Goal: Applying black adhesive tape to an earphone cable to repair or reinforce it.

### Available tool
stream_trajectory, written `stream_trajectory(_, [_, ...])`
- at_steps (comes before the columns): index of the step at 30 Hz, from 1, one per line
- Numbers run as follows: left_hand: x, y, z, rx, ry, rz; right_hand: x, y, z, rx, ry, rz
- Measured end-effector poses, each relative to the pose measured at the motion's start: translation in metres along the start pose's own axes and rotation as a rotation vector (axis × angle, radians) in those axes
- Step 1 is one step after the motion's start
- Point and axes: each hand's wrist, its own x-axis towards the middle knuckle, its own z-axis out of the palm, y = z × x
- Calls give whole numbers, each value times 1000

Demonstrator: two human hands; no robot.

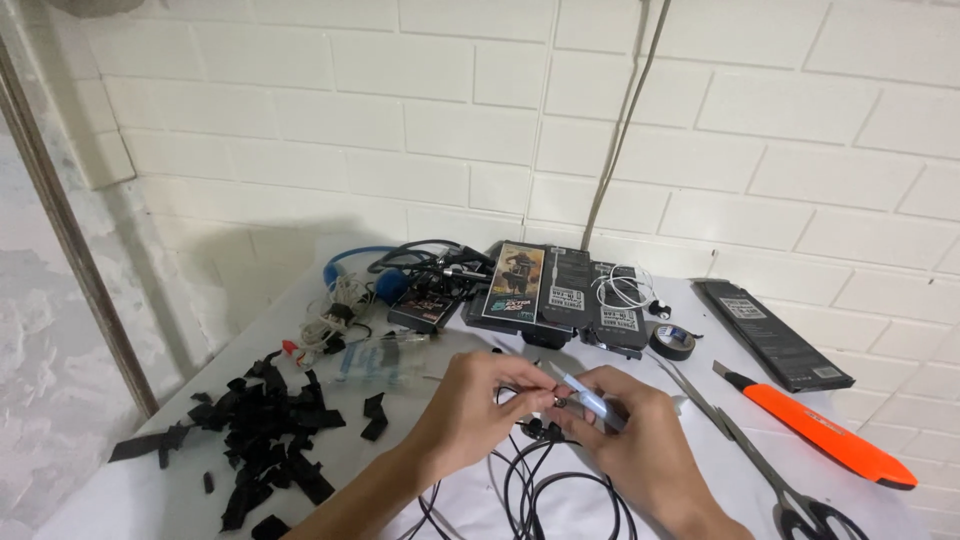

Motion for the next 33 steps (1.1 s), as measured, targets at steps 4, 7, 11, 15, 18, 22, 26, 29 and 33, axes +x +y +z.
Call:
stream_trajectory(4, [-2,-29,0,1,37,107,-6,-16,-6,-63,7,84])
stream_trajectory(7, [1,-24,-10,-56,57,86,-7,-25,-9,-173,15,2])
stream_trajectory(11, [0,-17,-9,-132,34,-11,-7,-19,-7,-266,-14,-13])
stream_trajectory(15, [-1,-10,-8,-265,-16,-214,-7,-11,-7,-348,32,-58])
stream_trajectory(18, [0,-28,1,-449,-18,-365,-9,-14,-8,-339,10,-138])
stream_trajectory(22, [2,11,-16,-371,-36,-513,-7,-8,-7,-383,-20,-95])
stream_trajectory(26, [2,13,-18,-307,-43,-495,-7,-6,-6,-460,22,-94])
stream_trajectory(29, [3,0,-12,-326,-34,-490,-9,-8,-6,-392,-2,-136])
stream_trajectory(33, [5,15,-18,-277,-84,-542,-10,-15,-6,-398,11,-87])
